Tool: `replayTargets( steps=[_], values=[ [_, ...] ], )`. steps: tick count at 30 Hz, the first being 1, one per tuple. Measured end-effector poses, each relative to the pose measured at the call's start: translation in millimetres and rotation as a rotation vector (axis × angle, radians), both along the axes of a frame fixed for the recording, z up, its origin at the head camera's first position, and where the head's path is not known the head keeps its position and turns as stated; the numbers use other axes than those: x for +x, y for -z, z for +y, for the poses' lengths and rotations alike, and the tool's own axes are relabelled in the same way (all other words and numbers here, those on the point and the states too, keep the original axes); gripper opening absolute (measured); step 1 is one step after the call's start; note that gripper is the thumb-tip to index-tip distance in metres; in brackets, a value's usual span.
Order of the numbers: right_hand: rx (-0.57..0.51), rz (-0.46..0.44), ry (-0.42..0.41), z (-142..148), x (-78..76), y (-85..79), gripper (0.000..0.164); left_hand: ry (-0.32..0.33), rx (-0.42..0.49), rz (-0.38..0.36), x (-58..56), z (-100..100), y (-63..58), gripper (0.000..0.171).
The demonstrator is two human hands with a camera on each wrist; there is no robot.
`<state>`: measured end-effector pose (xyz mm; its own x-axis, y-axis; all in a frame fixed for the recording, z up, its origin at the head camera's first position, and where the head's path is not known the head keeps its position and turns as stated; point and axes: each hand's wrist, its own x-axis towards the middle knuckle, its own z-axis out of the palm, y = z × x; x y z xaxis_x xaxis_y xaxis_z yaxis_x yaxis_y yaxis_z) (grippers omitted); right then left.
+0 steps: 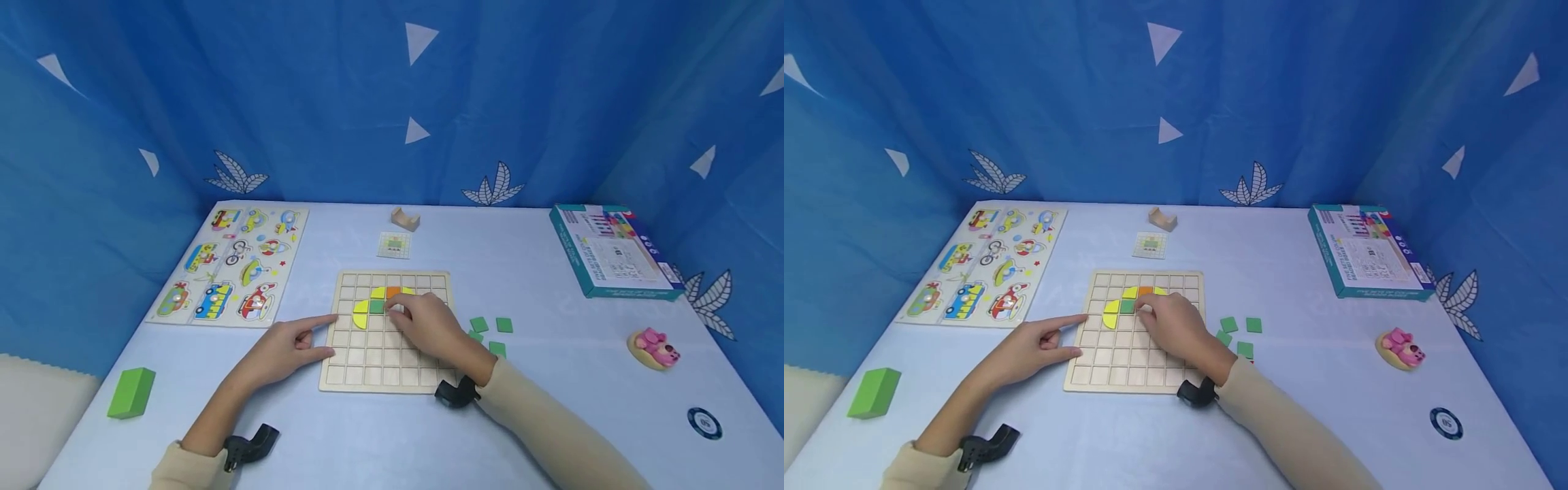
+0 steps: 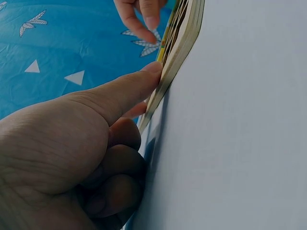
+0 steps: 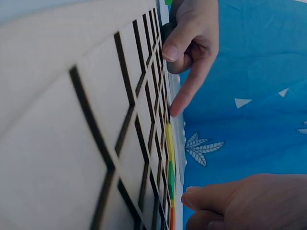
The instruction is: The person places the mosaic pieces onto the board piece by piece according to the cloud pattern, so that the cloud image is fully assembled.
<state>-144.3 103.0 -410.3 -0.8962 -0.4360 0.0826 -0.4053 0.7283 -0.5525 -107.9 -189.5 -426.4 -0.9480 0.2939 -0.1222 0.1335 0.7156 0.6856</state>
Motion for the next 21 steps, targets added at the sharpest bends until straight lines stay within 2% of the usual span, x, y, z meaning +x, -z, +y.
replayTargets(
  steps=[5,11,15,21],
  values=[
    [0.008,0.004,0.04,19.5,2.1,-10.1,0.02,0.008,0.01,0.004,-0.1,0.0,-1.3,0.06],
    [0.016,-0.025,0.036,68.7,9.5,-20.6,0.025,0.006,0.006,0.003,0.3,-1.0,-1.4,0.061],
    [0.039,-0.051,0.039,108.3,18.2,-20.6,0.028,0.004,0.002,0.005,-0.4,-0.4,-1.4,0.06],
    [0.024,-0.011,0.15,156.8,31.0,-13.6,0.032,0.009,0.01,0.006,-0.2,-0.7,-1.4,0.059]
  ],
)
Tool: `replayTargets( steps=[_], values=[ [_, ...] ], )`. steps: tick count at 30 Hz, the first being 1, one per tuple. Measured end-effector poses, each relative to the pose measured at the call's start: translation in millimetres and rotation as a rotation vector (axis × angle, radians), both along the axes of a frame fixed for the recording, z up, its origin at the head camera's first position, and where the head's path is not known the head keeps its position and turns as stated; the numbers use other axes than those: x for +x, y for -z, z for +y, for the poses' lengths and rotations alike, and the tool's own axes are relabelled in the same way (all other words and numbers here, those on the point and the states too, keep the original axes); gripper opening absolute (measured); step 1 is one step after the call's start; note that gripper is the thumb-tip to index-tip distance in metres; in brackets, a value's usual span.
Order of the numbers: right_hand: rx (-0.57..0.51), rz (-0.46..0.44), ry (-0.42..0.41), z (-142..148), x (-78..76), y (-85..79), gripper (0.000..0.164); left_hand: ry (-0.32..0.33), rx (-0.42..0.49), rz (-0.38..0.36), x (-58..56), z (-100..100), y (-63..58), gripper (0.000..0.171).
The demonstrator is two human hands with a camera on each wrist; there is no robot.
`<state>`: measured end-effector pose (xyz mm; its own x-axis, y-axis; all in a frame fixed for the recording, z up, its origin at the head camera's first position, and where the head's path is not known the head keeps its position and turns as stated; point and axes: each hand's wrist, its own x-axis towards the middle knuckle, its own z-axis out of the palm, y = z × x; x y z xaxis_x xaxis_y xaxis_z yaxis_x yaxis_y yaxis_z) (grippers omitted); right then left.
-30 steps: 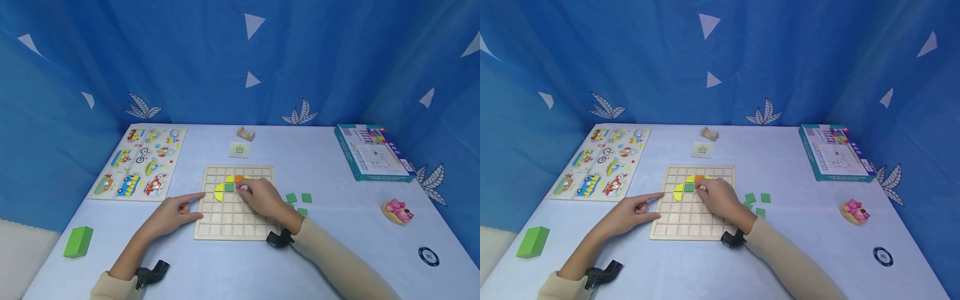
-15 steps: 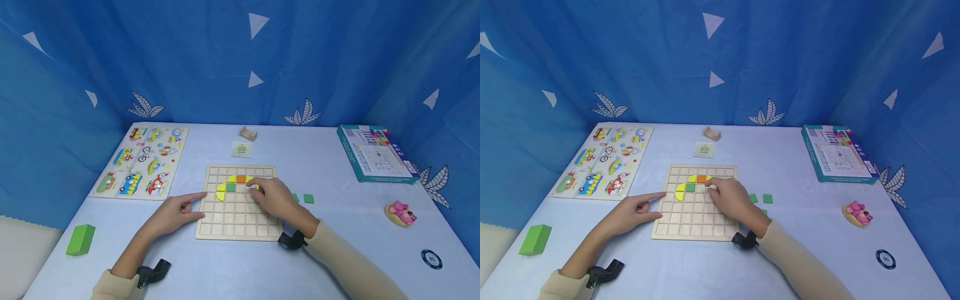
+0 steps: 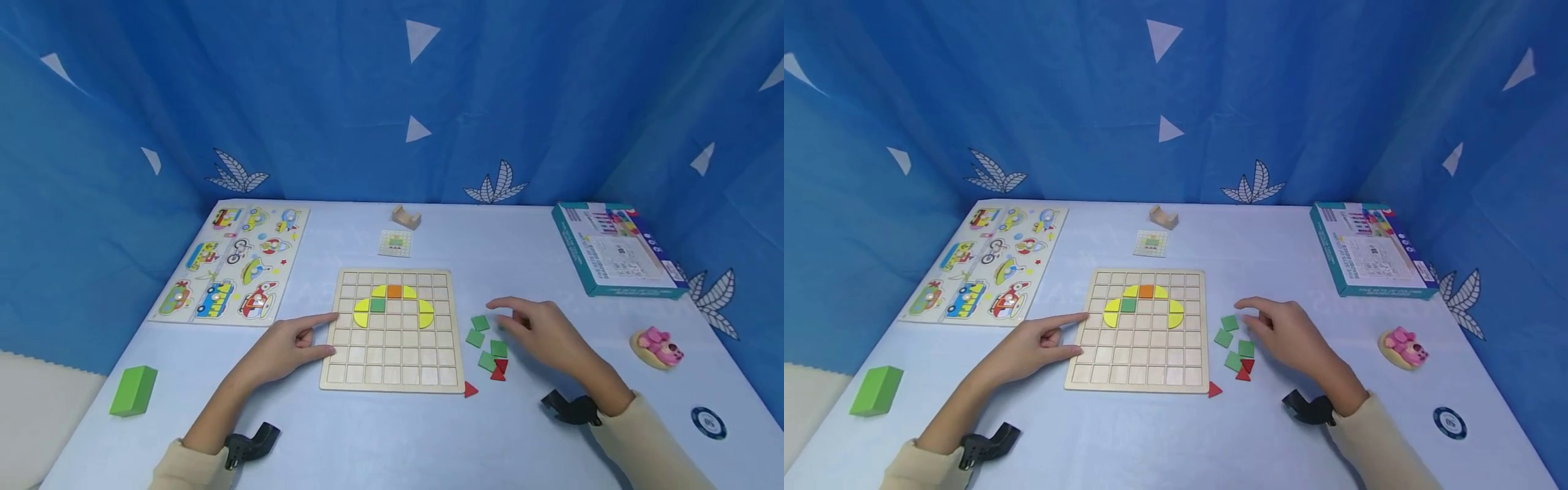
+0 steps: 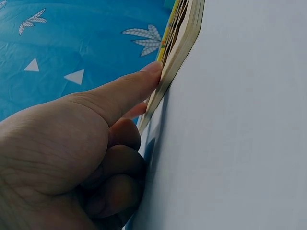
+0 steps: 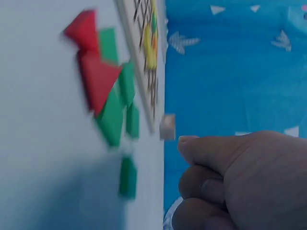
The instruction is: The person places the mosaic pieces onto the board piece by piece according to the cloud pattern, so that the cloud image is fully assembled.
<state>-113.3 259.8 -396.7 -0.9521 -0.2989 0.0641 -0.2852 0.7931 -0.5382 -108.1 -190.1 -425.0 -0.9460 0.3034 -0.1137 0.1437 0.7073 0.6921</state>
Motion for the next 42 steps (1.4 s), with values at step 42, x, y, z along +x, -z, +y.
replayTargets(
  steps=[42],
  values=[
    [0.06,0.025,0.068,29.6,4.1,26.0,0.032,0.003,-0.002,-0.008,-0.2,-0.3,0.0,0.06]
  ],
)
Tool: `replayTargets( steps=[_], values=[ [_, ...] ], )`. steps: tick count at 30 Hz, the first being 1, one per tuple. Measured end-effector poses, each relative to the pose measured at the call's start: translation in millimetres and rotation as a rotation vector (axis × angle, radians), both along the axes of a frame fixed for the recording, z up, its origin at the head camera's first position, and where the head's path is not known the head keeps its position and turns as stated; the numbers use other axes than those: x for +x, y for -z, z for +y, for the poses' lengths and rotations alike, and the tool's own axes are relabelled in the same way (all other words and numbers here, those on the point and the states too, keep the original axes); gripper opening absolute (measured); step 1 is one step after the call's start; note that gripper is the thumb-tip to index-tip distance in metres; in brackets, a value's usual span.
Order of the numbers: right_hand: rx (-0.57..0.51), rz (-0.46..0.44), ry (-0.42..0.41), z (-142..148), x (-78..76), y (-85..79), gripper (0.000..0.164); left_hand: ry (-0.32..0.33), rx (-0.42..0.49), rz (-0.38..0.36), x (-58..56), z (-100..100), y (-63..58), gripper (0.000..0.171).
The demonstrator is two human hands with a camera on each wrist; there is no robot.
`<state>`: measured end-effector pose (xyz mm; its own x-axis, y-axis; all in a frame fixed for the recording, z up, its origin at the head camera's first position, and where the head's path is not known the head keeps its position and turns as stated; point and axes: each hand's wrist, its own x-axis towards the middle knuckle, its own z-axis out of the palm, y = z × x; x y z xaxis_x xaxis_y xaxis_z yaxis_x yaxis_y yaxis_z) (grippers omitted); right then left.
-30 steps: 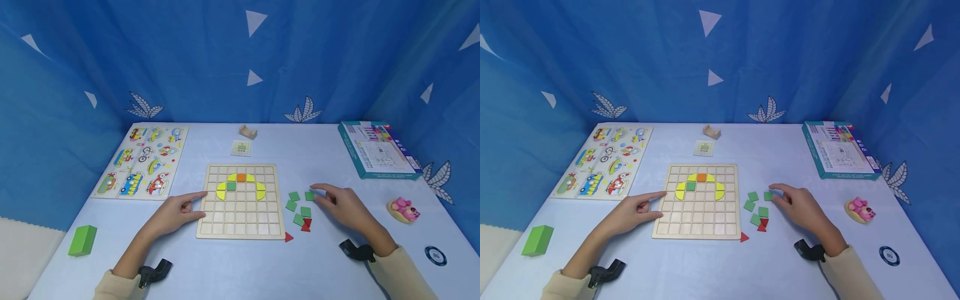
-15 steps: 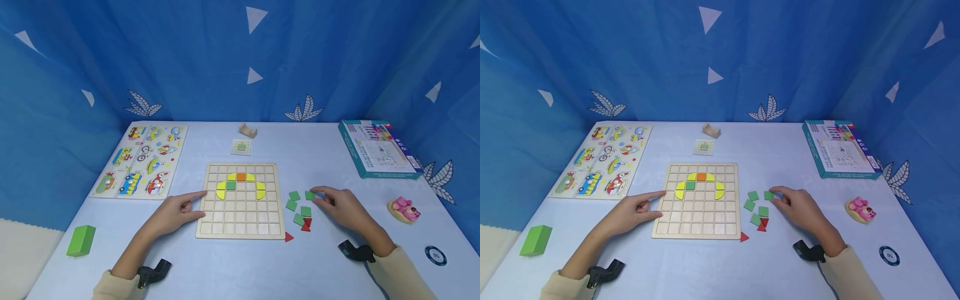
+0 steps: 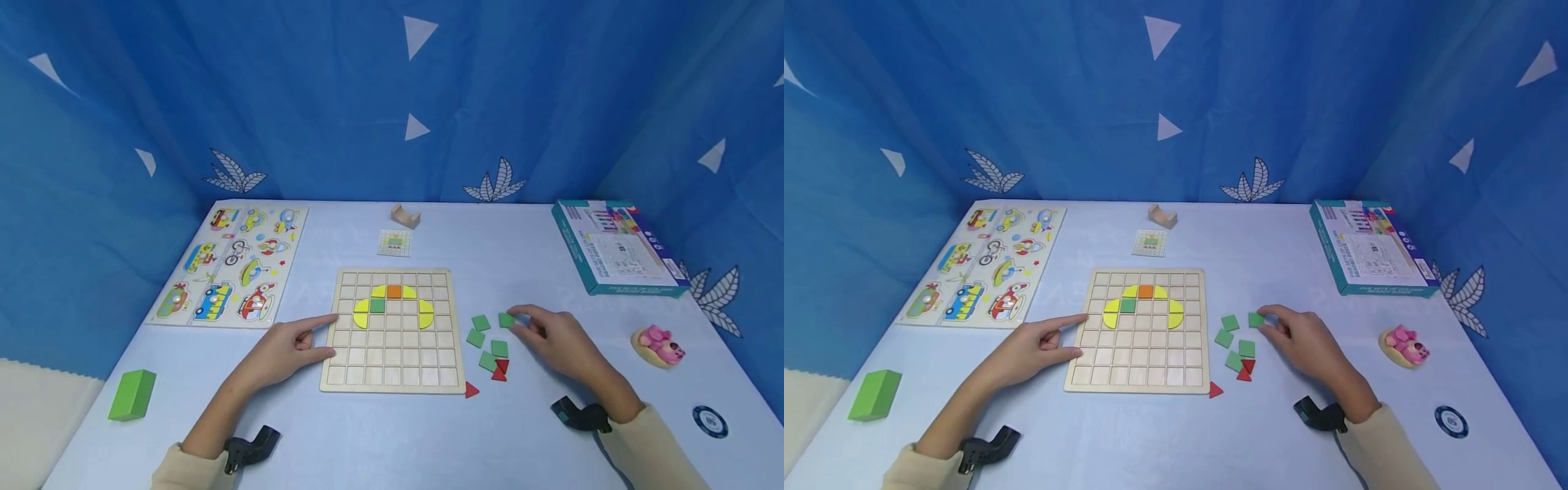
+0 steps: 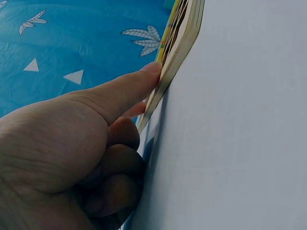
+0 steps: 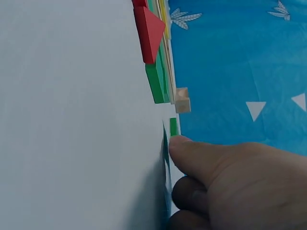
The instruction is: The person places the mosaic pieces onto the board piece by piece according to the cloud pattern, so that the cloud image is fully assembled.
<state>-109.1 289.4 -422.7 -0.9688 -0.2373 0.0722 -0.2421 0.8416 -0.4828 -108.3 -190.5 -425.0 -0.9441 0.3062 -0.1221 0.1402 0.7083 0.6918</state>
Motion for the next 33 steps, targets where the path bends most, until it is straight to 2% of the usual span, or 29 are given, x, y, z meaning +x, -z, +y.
replayTargets(
  steps=[15,26,33],
  values=[
    [-0.024,0.027,-0.015,-24.1,-4.2,-14.3,0.034,0.003,0.02,0.009,-1.6,0.5,-1.5,0.06],
    [-0.075,0.016,-0.072,-74.7,-13.7,-19.7,0.033,-0.022,0.006,-0.029,3.0,1.5,2.2,0.06],
    [-0.115,0.002,-0.116,-105.4,-17.0,-12.5,0.031,-0.03,-0.006,-0.009,2.3,1.5,2.2,0.06]
  ],
)
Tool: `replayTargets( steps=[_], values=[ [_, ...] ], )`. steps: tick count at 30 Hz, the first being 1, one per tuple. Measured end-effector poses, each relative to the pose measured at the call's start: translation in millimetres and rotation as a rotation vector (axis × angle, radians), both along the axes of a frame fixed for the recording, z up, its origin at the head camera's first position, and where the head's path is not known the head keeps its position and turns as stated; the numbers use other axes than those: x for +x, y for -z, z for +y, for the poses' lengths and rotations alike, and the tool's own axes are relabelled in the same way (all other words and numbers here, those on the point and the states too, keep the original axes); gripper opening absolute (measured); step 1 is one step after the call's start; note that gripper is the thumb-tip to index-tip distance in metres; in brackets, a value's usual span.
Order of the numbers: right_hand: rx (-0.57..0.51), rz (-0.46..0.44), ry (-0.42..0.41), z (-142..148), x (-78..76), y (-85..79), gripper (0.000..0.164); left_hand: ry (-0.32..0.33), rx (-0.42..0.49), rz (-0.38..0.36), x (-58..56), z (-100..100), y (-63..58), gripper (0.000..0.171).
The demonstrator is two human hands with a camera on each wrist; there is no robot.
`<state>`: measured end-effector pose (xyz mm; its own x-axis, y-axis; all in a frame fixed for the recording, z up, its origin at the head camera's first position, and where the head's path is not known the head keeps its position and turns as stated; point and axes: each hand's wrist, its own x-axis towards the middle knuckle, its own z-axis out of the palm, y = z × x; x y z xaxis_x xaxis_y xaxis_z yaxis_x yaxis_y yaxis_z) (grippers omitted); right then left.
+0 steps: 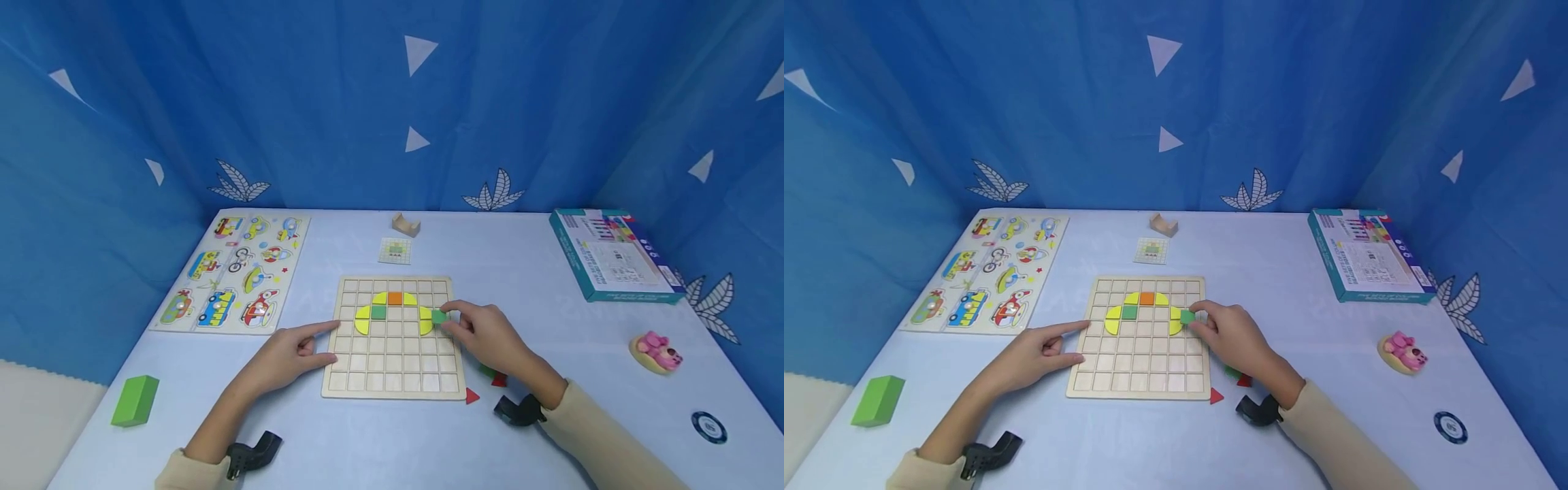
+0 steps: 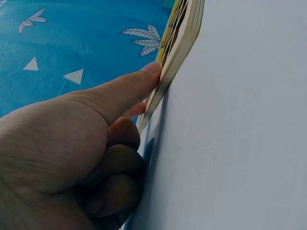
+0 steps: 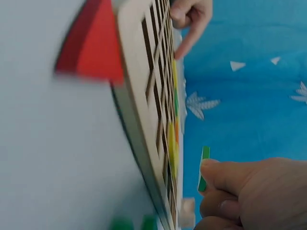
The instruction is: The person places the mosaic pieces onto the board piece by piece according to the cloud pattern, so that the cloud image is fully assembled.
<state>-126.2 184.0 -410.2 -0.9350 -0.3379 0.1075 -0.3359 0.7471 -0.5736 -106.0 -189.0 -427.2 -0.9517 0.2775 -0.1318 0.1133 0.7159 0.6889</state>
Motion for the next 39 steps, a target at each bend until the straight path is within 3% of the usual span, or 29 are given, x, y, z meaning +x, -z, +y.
replayTargets(
  steps=[8,21,39],
  values=[
    [-0.036,0.027,-0.053,-30.1,-4.7,2.0,0.026,0.009,0.005,0.005,0.2,-0.5,-0.1,0.06],
    [-0.004,0.033,-0.108,-64.2,-27.0,3.4,0.028,0.027,0.02,0.018,0.0,-1.7,0.1,0.059],
    [0.029,0.074,-0.098,-69.3,-32.9,13.7,0.026,0.015,0.018,0.014,0.3,-0.3,-2.0,0.059]
  ],
)
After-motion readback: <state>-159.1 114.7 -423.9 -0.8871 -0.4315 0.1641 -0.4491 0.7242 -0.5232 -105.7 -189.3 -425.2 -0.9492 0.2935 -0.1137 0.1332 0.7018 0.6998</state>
